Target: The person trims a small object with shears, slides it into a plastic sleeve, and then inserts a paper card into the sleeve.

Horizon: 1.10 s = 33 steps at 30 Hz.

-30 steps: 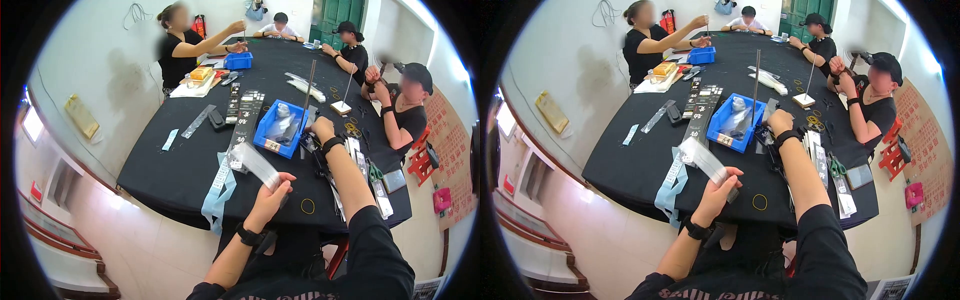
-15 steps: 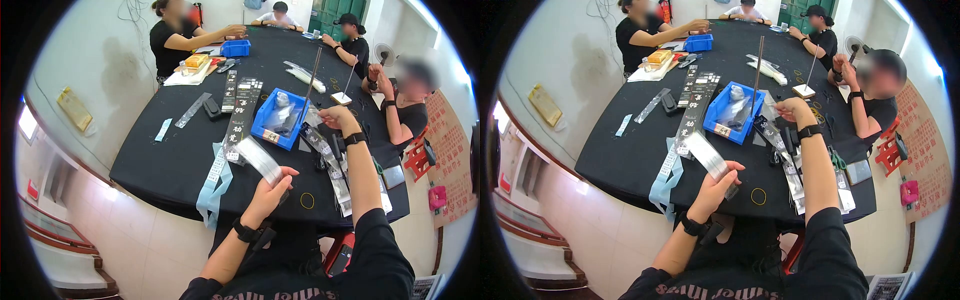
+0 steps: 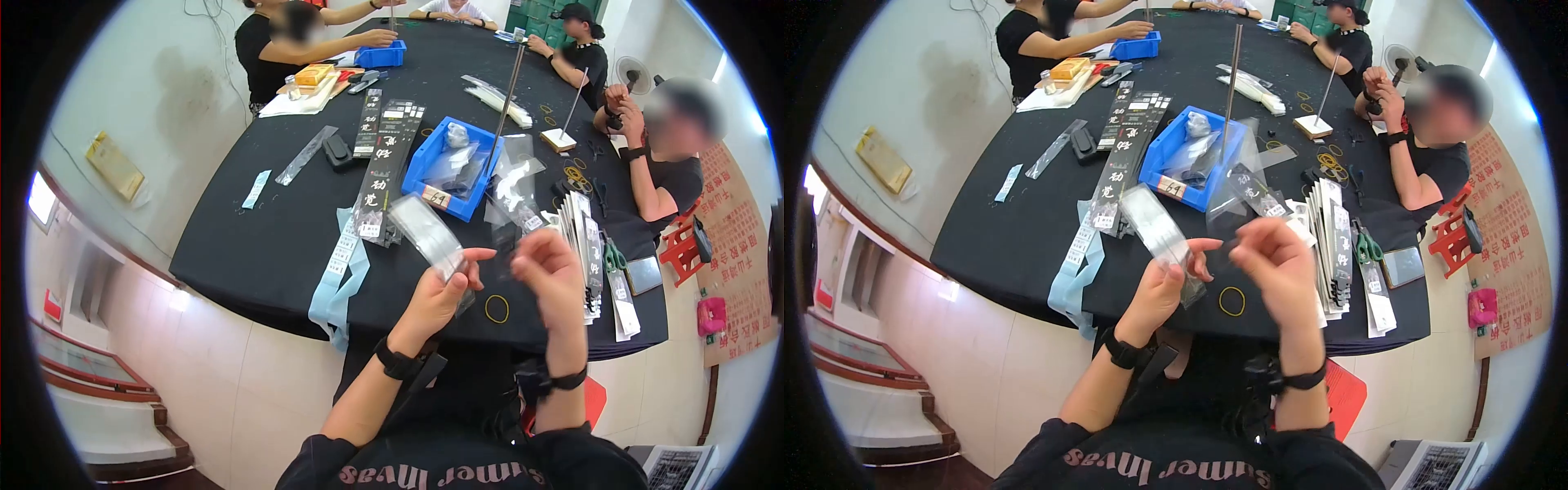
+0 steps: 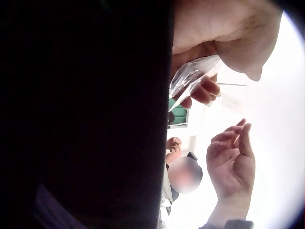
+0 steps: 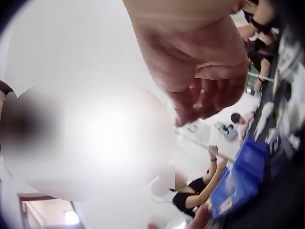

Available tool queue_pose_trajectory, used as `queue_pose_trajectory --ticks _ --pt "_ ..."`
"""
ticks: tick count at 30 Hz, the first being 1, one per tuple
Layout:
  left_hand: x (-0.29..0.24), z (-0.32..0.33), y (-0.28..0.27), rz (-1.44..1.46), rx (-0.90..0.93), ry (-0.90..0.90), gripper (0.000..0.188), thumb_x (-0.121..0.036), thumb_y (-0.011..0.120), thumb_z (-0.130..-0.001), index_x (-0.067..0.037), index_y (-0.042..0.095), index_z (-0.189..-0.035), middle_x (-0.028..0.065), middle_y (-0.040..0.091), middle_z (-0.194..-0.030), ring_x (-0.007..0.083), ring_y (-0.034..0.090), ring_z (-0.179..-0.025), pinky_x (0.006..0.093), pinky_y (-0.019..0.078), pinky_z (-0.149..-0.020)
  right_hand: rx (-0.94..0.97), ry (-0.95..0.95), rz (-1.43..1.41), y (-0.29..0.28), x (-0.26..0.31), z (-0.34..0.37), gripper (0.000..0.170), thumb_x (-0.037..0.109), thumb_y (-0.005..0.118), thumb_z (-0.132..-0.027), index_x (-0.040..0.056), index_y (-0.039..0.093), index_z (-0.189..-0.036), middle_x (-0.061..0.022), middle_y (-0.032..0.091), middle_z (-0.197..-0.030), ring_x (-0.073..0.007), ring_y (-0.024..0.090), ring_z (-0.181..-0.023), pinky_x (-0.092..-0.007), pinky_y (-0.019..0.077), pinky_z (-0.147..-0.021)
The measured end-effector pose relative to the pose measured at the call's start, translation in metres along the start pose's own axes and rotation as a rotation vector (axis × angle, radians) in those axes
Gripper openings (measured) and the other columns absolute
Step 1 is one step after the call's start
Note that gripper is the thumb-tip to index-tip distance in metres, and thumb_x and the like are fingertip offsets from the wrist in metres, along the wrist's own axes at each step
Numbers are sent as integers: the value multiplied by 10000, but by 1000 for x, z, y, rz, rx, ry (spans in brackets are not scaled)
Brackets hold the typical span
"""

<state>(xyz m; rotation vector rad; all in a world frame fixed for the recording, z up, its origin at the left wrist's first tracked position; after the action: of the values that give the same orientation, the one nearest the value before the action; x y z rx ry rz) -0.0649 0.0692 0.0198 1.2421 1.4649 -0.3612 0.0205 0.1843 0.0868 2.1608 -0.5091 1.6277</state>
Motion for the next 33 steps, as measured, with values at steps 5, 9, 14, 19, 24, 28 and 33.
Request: queue_pose_trajectory --ticks 5,9,14,19,24,28,33 --pt "-23 -2 6 -123 -7 97 525 -415 554 -1007 37 599 -1270 -33 509 -907 61 480 -853 243 424 -769 3 125 -37 30 -50 18 287 -6 776 -805 55 552 -973 -9 625 -877 -69 601 -781 -213 488 -707" --pt "-37 -5 -3 -424 -128 145 257 -165 518 -1012 -1 654 -1156 20 588 -895 127 574 -860 272 453 -744 46 133 263 28 -45 17 420 55 820 -761 53 569 -1099 -71 646 -1039 -138 629 -945 -274 506 -804" --pt "-49 -5 6 -782 -119 244 157 -106 574 -952 -18 655 -1054 110 641 -911 251 656 -865 332 498 -732 101 -166 353 46 8 10 1007 195 896 -627 86 375 -1481 -128 493 -1421 -258 444 -1342 -457 310 -1123" --pt "-32 -2 13 -837 -108 210 190 -95 640 -844 -1 620 -1008 144 661 -984 301 660 -847 352 515 -723 55 -226 -65 71 -8 4 923 97 855 -660 15 372 -1442 -130 573 -1243 -213 538 -1204 -341 420 -1015" --pt "-36 0 9 -770 -153 149 259 -115 662 -822 8 619 -1045 106 668 -951 233 657 -825 329 514 -712 -32 -345 -113 73 -10 6 712 -31 754 -755 21 390 -1365 -35 527 -981 -104 544 -948 -244 460 -804" --pt "-30 0 4 -575 -190 24 258 -103 655 -838 13 625 -1065 99 675 -933 214 660 -838 310 509 -727 -100 -288 -206 71 -11 5 715 -9 786 -750 10 406 -1355 -30 549 -921 -81 550 -829 -233 460 -723" --pt "-35 0 3 -623 -172 107 226 -94 646 -854 11 635 -1054 110 687 -915 211 666 -852 317 513 -737 -130 -249 -56 71 -23 1 585 -46 725 -808 -1 408 -1297 11 507 -804 -31 482 -683 -187 416 -661"
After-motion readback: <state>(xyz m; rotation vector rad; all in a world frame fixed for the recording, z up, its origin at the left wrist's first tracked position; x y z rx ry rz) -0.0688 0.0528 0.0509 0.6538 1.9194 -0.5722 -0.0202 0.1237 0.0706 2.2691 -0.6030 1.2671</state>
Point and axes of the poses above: each hand's wrist, its own z-axis away from the middle knuckle, its own y-axis out of the palm, x = y × z, the point moved 10 cm from there along -z, towards the middle knuckle
